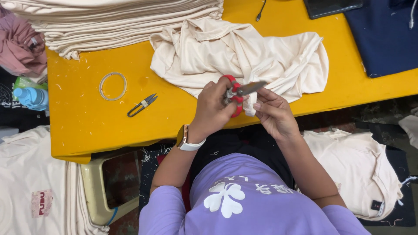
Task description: Trimming loose threads from t-shirts with scissors and folding them for packaging.
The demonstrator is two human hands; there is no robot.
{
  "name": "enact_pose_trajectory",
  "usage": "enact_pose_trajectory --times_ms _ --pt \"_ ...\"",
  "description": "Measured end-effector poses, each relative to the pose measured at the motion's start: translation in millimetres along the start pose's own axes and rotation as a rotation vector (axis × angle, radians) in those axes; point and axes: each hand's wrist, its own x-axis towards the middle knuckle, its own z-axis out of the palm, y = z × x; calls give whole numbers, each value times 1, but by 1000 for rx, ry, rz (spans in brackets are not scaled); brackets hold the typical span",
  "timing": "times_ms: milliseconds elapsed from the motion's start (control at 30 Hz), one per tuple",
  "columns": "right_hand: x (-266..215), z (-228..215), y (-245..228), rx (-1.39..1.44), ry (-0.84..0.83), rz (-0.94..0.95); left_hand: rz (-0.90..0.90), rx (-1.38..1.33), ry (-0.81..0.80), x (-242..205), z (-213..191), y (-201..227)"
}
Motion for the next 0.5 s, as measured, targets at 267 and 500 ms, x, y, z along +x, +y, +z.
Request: enact_pose_trajectory --times_ms 267,500 --pt "4 -39 13 -77 7 -6 75 19 -34 -9 14 -16" --pt "2 -19 5 -95 -6 -34 -107 -148 -40 -8 4 -9"
